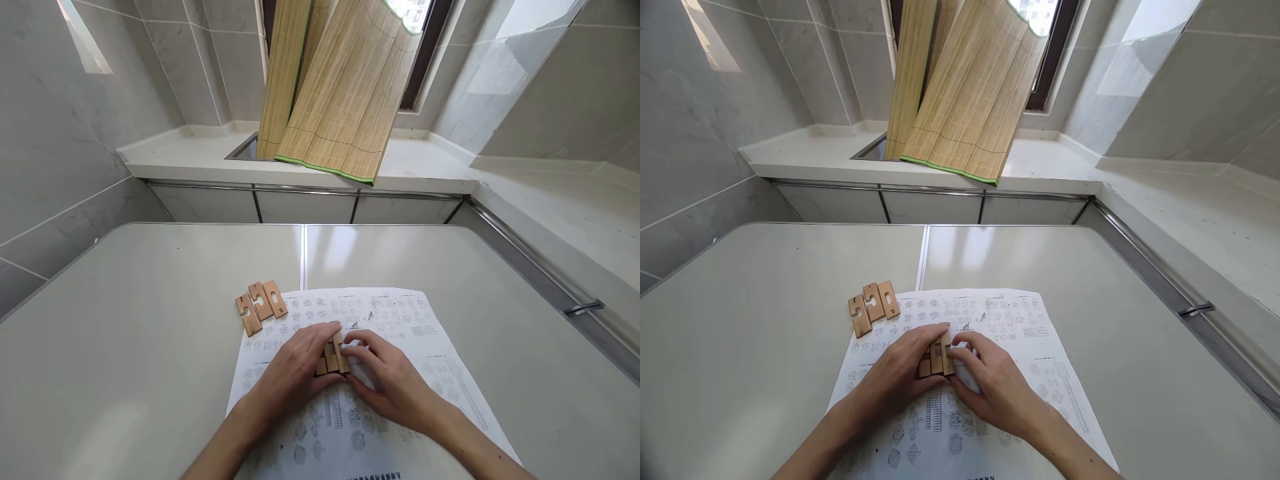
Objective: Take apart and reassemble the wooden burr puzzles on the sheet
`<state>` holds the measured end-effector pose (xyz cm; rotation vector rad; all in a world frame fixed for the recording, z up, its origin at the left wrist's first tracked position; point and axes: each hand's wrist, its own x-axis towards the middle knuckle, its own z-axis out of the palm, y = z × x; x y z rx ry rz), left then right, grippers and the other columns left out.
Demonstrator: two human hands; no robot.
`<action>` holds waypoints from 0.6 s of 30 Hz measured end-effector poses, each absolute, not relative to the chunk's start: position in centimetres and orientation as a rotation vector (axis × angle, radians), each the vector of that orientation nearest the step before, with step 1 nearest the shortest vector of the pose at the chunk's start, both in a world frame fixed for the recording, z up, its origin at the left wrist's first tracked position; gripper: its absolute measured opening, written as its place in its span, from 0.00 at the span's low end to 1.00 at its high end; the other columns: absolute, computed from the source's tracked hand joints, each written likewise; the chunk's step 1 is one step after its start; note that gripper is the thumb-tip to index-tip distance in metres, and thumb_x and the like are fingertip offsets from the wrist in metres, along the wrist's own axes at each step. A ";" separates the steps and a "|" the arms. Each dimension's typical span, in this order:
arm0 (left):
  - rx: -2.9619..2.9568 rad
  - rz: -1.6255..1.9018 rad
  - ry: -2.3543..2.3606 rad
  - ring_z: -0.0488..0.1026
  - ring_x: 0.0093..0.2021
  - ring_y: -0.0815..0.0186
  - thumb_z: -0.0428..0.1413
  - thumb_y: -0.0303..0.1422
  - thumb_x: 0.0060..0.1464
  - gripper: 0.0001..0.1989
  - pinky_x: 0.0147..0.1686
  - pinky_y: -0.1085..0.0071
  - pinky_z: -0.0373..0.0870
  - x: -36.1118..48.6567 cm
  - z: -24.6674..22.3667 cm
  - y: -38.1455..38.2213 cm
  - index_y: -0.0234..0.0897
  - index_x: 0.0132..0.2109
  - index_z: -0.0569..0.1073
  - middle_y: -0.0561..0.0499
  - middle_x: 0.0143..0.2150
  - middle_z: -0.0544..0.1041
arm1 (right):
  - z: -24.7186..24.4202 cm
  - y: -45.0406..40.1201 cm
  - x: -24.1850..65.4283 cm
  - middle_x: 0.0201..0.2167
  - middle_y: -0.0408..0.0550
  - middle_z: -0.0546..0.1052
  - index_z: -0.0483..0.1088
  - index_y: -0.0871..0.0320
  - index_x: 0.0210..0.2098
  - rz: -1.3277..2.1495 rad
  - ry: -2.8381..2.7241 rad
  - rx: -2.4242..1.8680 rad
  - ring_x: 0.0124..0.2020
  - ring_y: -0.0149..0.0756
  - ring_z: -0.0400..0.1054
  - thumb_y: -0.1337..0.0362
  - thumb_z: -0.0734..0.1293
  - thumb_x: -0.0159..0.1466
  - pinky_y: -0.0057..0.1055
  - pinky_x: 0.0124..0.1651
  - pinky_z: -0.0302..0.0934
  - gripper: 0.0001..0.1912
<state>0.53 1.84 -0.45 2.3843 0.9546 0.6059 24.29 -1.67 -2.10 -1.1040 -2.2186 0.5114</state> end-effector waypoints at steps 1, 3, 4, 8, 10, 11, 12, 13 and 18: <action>2.386 0.609 0.944 0.73 0.64 0.50 0.68 0.36 0.61 0.38 0.62 0.51 0.74 0.5 -0.4 1.9 0.49 0.70 0.56 0.44 0.65 0.74 | -2.1 -1.7 24.3 0.58 0.57 0.74 0.67 0.52 0.58 0.519 -2.224 -1.095 0.50 0.48 0.75 0.70 0.67 0.68 0.45 0.48 0.75 0.20; 2.394 0.619 0.930 0.74 0.63 0.50 0.68 0.36 0.61 0.35 0.60 0.51 0.76 0.6 -0.3 1.9 0.48 0.68 0.59 0.44 0.63 0.75 | -2.1 -1.7 24.3 0.59 0.57 0.73 0.66 0.51 0.60 0.542 -2.224 -1.083 0.54 0.49 0.74 0.71 0.66 0.68 0.47 0.51 0.75 0.22; 2.400 0.627 0.924 0.75 0.62 0.50 0.68 0.36 0.61 0.34 0.59 0.51 0.76 0.6 -0.3 1.9 0.48 0.67 0.60 0.44 0.63 0.76 | -2.0 -1.7 24.3 0.59 0.57 0.73 0.66 0.51 0.60 0.552 -2.218 -1.076 0.55 0.49 0.73 0.71 0.66 0.68 0.47 0.53 0.75 0.22; 2.449 0.672 0.919 0.75 0.62 0.51 0.66 0.36 0.63 0.31 0.60 0.52 0.77 0.4 -0.3 2.0 0.47 0.67 0.62 0.43 0.64 0.76 | -1.9 -1.7 24.2 0.58 0.56 0.75 0.65 0.52 0.61 0.558 -2.190 -1.056 0.56 0.49 0.73 0.71 0.65 0.70 0.48 0.55 0.75 0.21; 2.477 0.697 0.961 0.75 0.63 0.52 0.64 0.36 0.64 0.30 0.61 0.52 0.76 -0.1 -0.4 2.3 0.46 0.68 0.62 0.43 0.65 0.75 | -1.9 -1.7 24.2 0.58 0.57 0.75 0.64 0.52 0.61 0.551 -2.181 -1.067 0.56 0.48 0.73 0.71 0.64 0.71 0.48 0.55 0.75 0.20; 2.491 0.713 0.991 0.75 0.64 0.52 0.64 0.36 0.65 0.30 0.62 0.52 0.76 -0.4 -0.4 2.5 0.45 0.69 0.62 0.43 0.65 0.76 | -1.9 -1.6 24.2 0.58 0.57 0.74 0.64 0.52 0.61 0.550 -2.179 -1.073 0.56 0.48 0.73 0.72 0.63 0.71 0.48 0.55 0.75 0.20; 2.505 0.733 1.026 0.75 0.64 0.51 0.63 0.37 0.65 0.29 0.63 0.51 0.76 -0.8 -0.3 2.8 0.45 0.69 0.63 0.43 0.65 0.76 | -1.9 -1.6 24.2 0.57 0.57 0.74 0.64 0.53 0.61 0.552 -2.177 -1.078 0.55 0.48 0.73 0.72 0.63 0.71 0.47 0.55 0.75 0.20; 2.521 0.760 1.055 0.75 0.64 0.51 0.62 0.38 0.66 0.29 0.63 0.51 0.76 -1.3 -0.3 3.0 0.45 0.69 0.63 0.43 0.65 0.76 | -1.9 -1.6 24.2 0.57 0.57 0.74 0.64 0.53 0.61 0.556 -2.172 -1.081 0.55 0.47 0.74 0.72 0.63 0.72 0.47 0.54 0.75 0.20; 2.569 0.837 1.163 0.75 0.65 0.52 0.60 0.43 0.67 0.29 0.63 0.53 0.76 -3.9 0.5 3.3 0.45 0.70 0.63 0.44 0.65 0.77 | -2.0 -1.6 24.0 0.54 0.56 0.75 0.65 0.53 0.58 0.557 -2.156 -1.092 0.51 0.46 0.76 0.73 0.63 0.71 0.45 0.50 0.77 0.18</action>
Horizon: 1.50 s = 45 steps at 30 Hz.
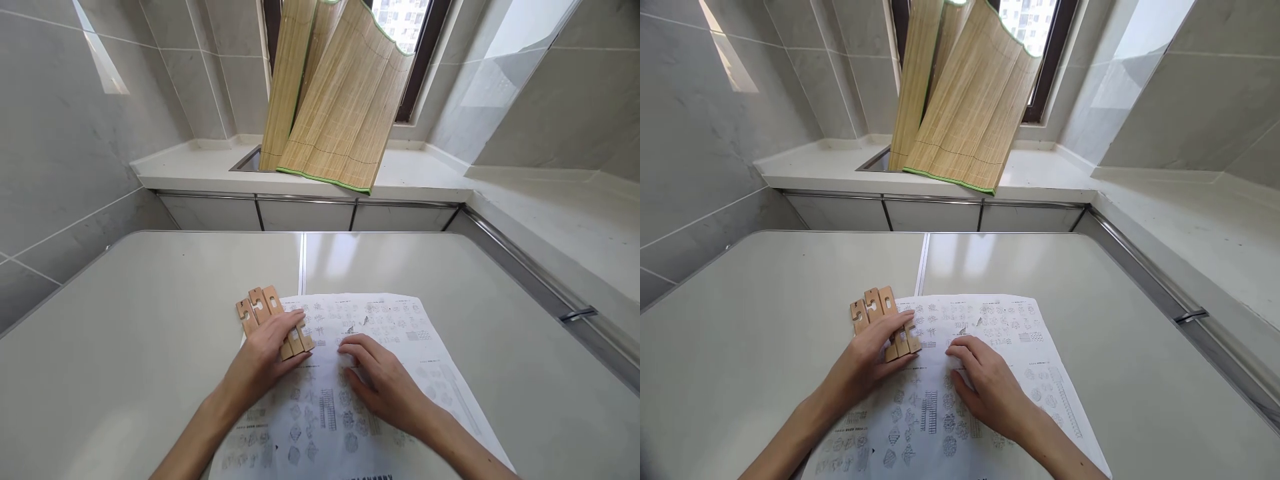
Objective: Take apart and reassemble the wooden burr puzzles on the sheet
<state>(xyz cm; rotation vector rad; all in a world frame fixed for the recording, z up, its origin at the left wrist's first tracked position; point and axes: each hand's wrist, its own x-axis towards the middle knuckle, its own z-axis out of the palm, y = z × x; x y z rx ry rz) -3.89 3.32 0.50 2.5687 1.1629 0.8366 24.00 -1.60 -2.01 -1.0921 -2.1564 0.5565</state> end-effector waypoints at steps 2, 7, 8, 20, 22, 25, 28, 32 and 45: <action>2.579 0.814 1.195 0.74 0.65 0.53 0.60 0.43 0.68 0.28 0.63 0.54 0.76 -5.0 0.7 2.7 0.45 0.70 0.64 0.45 0.65 0.77 | -2.0 -1.6 24.0 0.53 0.56 0.76 0.65 0.52 0.58 0.553 -2.161 -1.095 0.51 0.47 0.75 0.73 0.63 0.71 0.45 0.50 0.77 0.17; 2.552 0.781 1.296 0.75 0.64 0.52 0.60 0.45 0.67 0.28 0.62 0.53 0.77 -7.7 0.4 0.7 0.47 0.69 0.65 0.46 0.65 0.77 | -2.1 -1.7 24.0 0.53 0.56 0.76 0.65 0.52 0.57 0.581 -2.164 -1.110 0.51 0.47 0.75 0.72 0.62 0.72 0.48 0.50 0.77 0.16; 2.546 0.771 1.304 0.76 0.64 0.51 0.60 0.45 0.67 0.28 0.62 0.53 0.78 -8.1 0.2 0.4 0.47 0.69 0.65 0.46 0.65 0.77 | -2.2 -1.7 24.0 0.53 0.56 0.76 0.65 0.52 0.57 0.586 -2.163 -1.109 0.51 0.47 0.75 0.72 0.62 0.72 0.48 0.50 0.77 0.16; 2.419 0.833 1.307 0.71 0.66 0.48 0.66 0.43 0.60 0.31 0.65 0.50 0.71 -9.0 2.0 1.4 0.49 0.67 0.67 0.45 0.65 0.75 | -2.3 -1.7 24.0 0.53 0.55 0.75 0.65 0.52 0.56 0.605 -2.145 -1.088 0.51 0.47 0.75 0.73 0.62 0.72 0.49 0.50 0.77 0.16; 2.221 0.989 1.507 0.73 0.63 0.50 0.61 0.44 0.64 0.22 0.63 0.53 0.71 -8.9 2.3 2.8 0.46 0.61 0.72 0.46 0.62 0.77 | -2.3 -1.7 24.0 0.52 0.55 0.75 0.66 0.52 0.56 0.605 -2.149 -1.086 0.50 0.47 0.75 0.73 0.62 0.72 0.47 0.48 0.77 0.16; 1.791 1.231 1.852 0.77 0.53 0.54 0.53 0.48 0.67 0.18 0.57 0.58 0.73 -9.1 2.1 5.7 0.41 0.52 0.76 0.46 0.54 0.80 | -2.1 -1.7 24.0 0.51 0.54 0.76 0.66 0.52 0.55 0.596 -2.142 -1.099 0.48 0.45 0.76 0.72 0.63 0.72 0.44 0.46 0.78 0.15; 1.669 1.262 1.940 0.77 0.50 0.56 0.51 0.49 0.67 0.21 0.53 0.61 0.74 -9.5 1.3 8.0 0.37 0.51 0.75 0.43 0.52 0.80 | -1.9 -1.8 24.0 0.51 0.54 0.76 0.67 0.52 0.55 0.592 -2.132 -1.101 0.47 0.45 0.77 0.72 0.62 0.73 0.43 0.45 0.78 0.14; 1.663 1.158 1.950 0.77 0.40 0.58 0.56 0.50 0.63 0.20 0.44 0.63 0.74 -9.7 0.6 8.4 0.38 0.47 0.77 0.47 0.42 0.81 | -1.9 -1.7 24.0 0.51 0.54 0.76 0.67 0.51 0.54 0.607 -2.129 -1.102 0.46 0.45 0.77 0.71 0.62 0.73 0.44 0.44 0.79 0.13; 1.847 1.039 1.899 0.74 0.55 0.51 0.60 0.50 0.60 0.20 0.57 0.55 0.72 -9.5 0.5 7.9 0.42 0.51 0.77 0.45 0.55 0.77 | -1.9 -1.6 23.9 0.50 0.55 0.77 0.67 0.51 0.54 0.602 -2.138 -1.112 0.43 0.45 0.78 0.71 0.60 0.73 0.43 0.41 0.79 0.14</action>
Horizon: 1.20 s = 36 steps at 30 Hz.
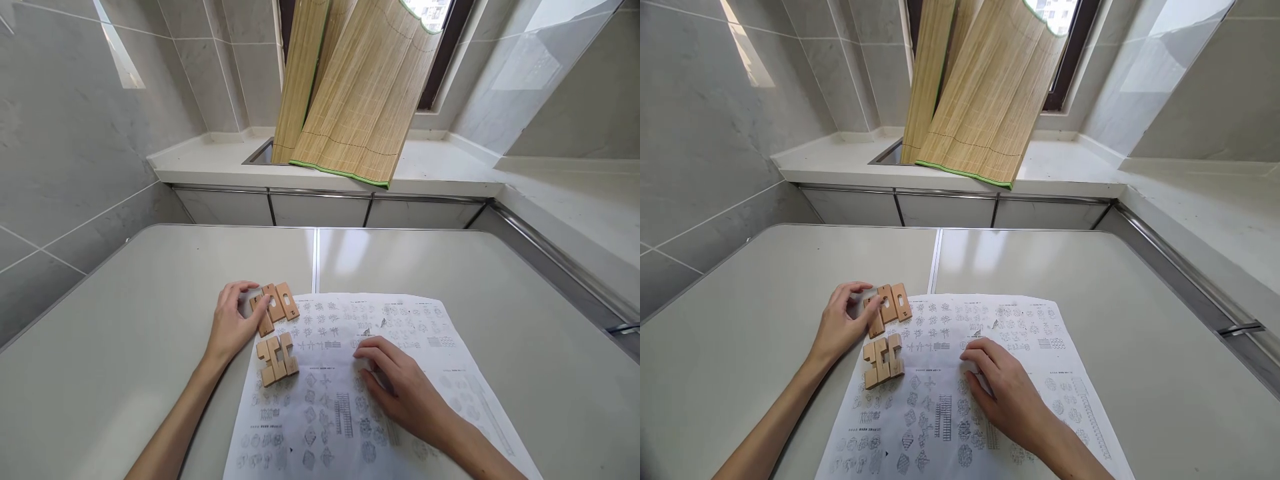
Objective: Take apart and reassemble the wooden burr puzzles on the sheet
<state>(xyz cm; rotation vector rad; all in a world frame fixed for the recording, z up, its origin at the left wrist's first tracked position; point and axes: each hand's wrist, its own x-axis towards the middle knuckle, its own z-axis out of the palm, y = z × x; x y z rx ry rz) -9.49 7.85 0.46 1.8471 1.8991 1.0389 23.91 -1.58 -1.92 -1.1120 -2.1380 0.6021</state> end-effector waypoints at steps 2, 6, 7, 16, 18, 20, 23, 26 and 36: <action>1.952 0.952 1.807 0.69 0.64 0.48 0.60 0.51 0.60 0.23 0.62 0.51 0.70 -9.4 0.5 7.7 0.44 0.55 0.75 0.45 0.63 0.73 | -1.9 -1.6 23.9 0.50 0.55 0.77 0.67 0.51 0.54 0.612 -2.137 -1.121 0.44 0.45 0.78 0.72 0.61 0.73 0.43 0.42 0.79 0.14; 2.103 0.757 1.640 0.58 0.73 0.45 0.62 0.54 0.59 0.31 0.66 0.45 0.66 -9.4 0.6 7.5 0.48 0.64 0.70 0.45 0.73 0.64 | -2.0 -1.6 23.9 0.51 0.55 0.77 0.66 0.50 0.54 0.625 -2.142 -1.125 0.44 0.45 0.78 0.72 0.61 0.73 0.43 0.43 0.79 0.14; 2.113 0.731 1.618 0.57 0.74 0.44 0.63 0.54 0.58 0.33 0.64 0.46 0.68 -9.4 0.6 7.5 0.49 0.65 0.69 0.45 0.74 0.62 | -2.1 -1.6 23.9 0.51 0.55 0.77 0.66 0.50 0.54 0.624 -2.143 -1.124 0.44 0.45 0.78 0.71 0.61 0.73 0.43 0.42 0.79 0.14; 2.182 0.677 1.606 0.61 0.72 0.42 0.67 0.59 0.51 0.44 0.65 0.44 0.66 -9.7 0.0 8.2 0.49 0.69 0.65 0.42 0.73 0.66 | -2.0 -1.5 23.8 0.50 0.54 0.77 0.67 0.50 0.54 0.621 -2.141 -1.130 0.42 0.44 0.78 0.71 0.61 0.73 0.42 0.39 0.78 0.13; 2.204 0.669 1.608 0.62 0.71 0.41 0.68 0.59 0.49 0.46 0.65 0.43 0.65 -9.7 -0.2 8.3 0.48 0.69 0.64 0.42 0.71 0.67 | -2.0 -1.5 23.8 0.50 0.54 0.77 0.67 0.50 0.53 0.624 -2.135 -1.131 0.42 0.44 0.77 0.71 0.60 0.73 0.42 0.40 0.78 0.13; 2.213 0.667 1.615 0.64 0.69 0.42 0.68 0.58 0.49 0.46 0.64 0.44 0.66 -9.6 -0.2 8.4 0.47 0.69 0.65 0.42 0.69 0.70 | -2.0 -1.5 23.8 0.49 0.53 0.77 0.67 0.50 0.53 0.626 -2.132 -1.129 0.42 0.44 0.77 0.71 0.60 0.74 0.42 0.40 0.78 0.12; 2.201 0.687 1.634 0.67 0.65 0.44 0.68 0.56 0.51 0.42 0.61 0.47 0.69 -9.5 -0.2 8.3 0.45 0.67 0.66 0.42 0.65 0.72 | -2.1 -1.5 23.8 0.50 0.54 0.77 0.67 0.50 0.53 0.628 -2.129 -1.123 0.42 0.44 0.77 0.70 0.60 0.74 0.42 0.40 0.78 0.12; 2.212 0.714 1.620 0.67 0.64 0.46 0.67 0.54 0.54 0.39 0.60 0.49 0.69 -9.4 -0.1 8.1 0.45 0.66 0.67 0.42 0.63 0.73 | -2.1 -1.6 23.8 0.50 0.53 0.76 0.68 0.50 0.53 0.643 -2.122 -1.130 0.43 0.45 0.77 0.70 0.60 0.74 0.43 0.41 0.78 0.12; 2.262 0.751 1.596 0.67 0.64 0.47 0.63 0.50 0.61 0.32 0.59 0.49 0.72 -9.4 0.3 7.6 0.44 0.66 0.67 0.43 0.64 0.74 | -1.8 -1.6 23.6 0.49 0.53 0.77 0.68 0.51 0.51 0.613 -2.116 -1.122 0.42 0.44 0.77 0.70 0.61 0.73 0.41 0.40 0.77 0.11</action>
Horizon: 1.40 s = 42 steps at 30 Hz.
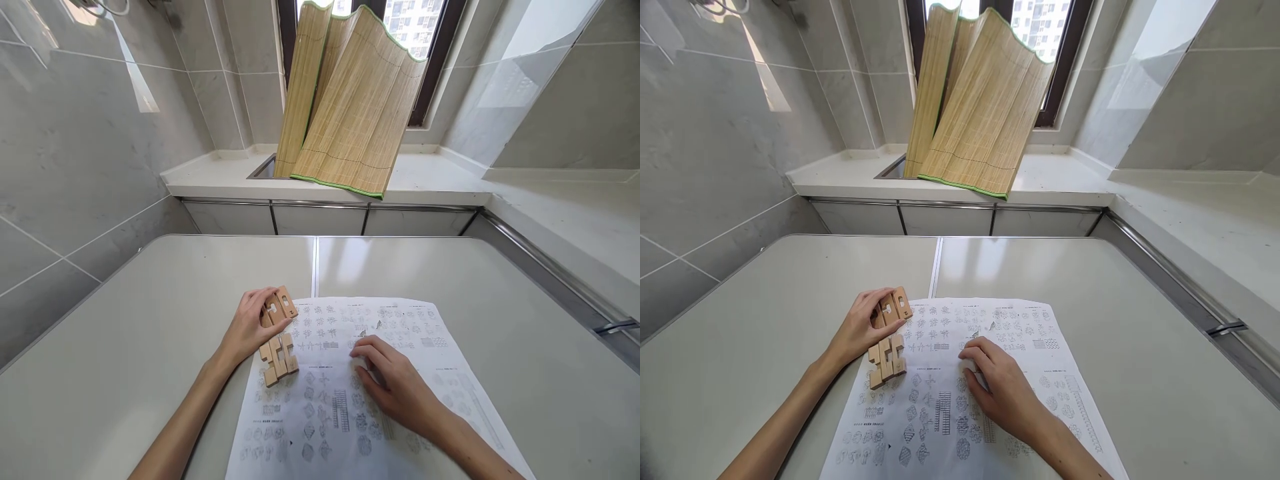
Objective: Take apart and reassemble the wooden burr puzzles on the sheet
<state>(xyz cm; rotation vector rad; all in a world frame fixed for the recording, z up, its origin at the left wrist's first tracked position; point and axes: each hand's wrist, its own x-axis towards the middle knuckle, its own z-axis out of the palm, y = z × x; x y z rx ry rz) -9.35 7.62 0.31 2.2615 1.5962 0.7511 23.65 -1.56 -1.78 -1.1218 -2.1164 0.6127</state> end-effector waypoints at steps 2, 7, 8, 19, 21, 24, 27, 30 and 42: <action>2.251 0.753 1.625 0.66 0.65 0.47 0.62 0.50 0.62 0.32 0.58 0.49 0.73 -9.6 0.2 7.6 0.44 0.67 0.67 0.43 0.65 0.73 | -1.8 -1.6 23.6 0.50 0.53 0.77 0.68 0.51 0.52 0.632 -2.118 -1.133 0.42 0.44 0.77 0.70 0.61 0.73 0.41 0.40 0.77 0.11; 2.291 0.750 1.638 0.64 0.66 0.47 0.61 0.48 0.63 0.31 0.59 0.49 0.74 -9.9 0.1 7.3 0.44 0.68 0.65 0.42 0.65 0.72 | -1.9 -1.6 23.8 0.50 0.53 0.77 0.68 0.51 0.52 0.663 -2.119 -1.146 0.43 0.45 0.76 0.71 0.61 0.73 0.42 0.41 0.75 0.12; 2.313 0.763 1.631 0.64 0.66 0.47 0.61 0.48 0.63 0.31 0.59 0.49 0.74 -10.0 0.1 7.3 0.44 0.67 0.65 0.42 0.65 0.72 | -1.9 -1.6 23.8 0.50 0.53 0.77 0.68 0.50 0.52 0.666 -2.117 -1.145 0.44 0.45 0.76 0.71 0.61 0.73 0.42 0.42 0.75 0.12; 2.270 0.782 1.746 0.66 0.65 0.46 0.61 0.50 0.61 0.32 0.57 0.49 0.75 -10.2 0.4 6.6 0.42 0.66 0.65 0.41 0.62 0.73 | -2.0 -1.6 23.8 0.50 0.53 0.76 0.67 0.50 0.52 0.691 -2.114 -1.140 0.44 0.45 0.76 0.70 0.61 0.73 0.41 0.42 0.74 0.12; 2.218 0.761 1.764 0.66 0.64 0.46 0.62 0.50 0.61 0.32 0.57 0.49 0.74 -10.2 0.2 6.5 0.43 0.66 0.65 0.41 0.61 0.73 | -2.0 -1.6 23.8 0.50 0.53 0.76 0.67 0.50 0.52 0.689 -2.110 -1.137 0.44 0.45 0.75 0.70 0.61 0.73 0.41 0.42 0.74 0.11; 2.183 0.737 1.768 0.66 0.65 0.46 0.61 0.52 0.61 0.34 0.59 0.48 0.72 -10.2 -0.3 6.5 0.42 0.67 0.64 0.40 0.62 0.72 | -2.1 -1.6 23.8 0.50 0.53 0.76 0.67 0.50 0.52 0.688 -2.104 -1.137 0.43 0.45 0.76 0.69 0.61 0.74 0.41 0.42 0.74 0.11; 2.189 0.729 1.767 0.66 0.66 0.45 0.62 0.54 0.61 0.37 0.63 0.47 0.69 -10.2 -0.8 6.7 0.42 0.68 0.62 0.39 0.64 0.71 | -2.0 -1.5 23.7 0.50 0.52 0.77 0.68 0.50 0.52 0.684 -2.101 -1.139 0.42 0.44 0.76 0.68 0.61 0.74 0.40 0.40 0.74 0.10; 2.215 0.718 1.785 0.67 0.65 0.44 0.62 0.56 0.59 0.40 0.62 0.47 0.69 -10.1 -0.8 6.9 0.40 0.69 0.62 0.38 0.64 0.71 | -2.0 -1.6 23.7 0.50 0.52 0.77 0.68 0.49 0.52 0.687 -2.100 -1.148 0.40 0.43 0.76 0.67 0.61 0.75 0.39 0.39 0.74 0.10; 2.357 0.712 1.700 0.65 0.66 0.45 0.59 0.52 0.64 0.31 0.59 0.48 0.73 -10.6 0.3 7.2 0.42 0.67 0.66 0.41 0.65 0.74 | -1.9 -1.8 23.7 0.50 0.52 0.77 0.68 0.49 0.52 0.695 -2.107 -1.164 0.40 0.43 0.75 0.66 0.61 0.75 0.40 0.40 0.74 0.09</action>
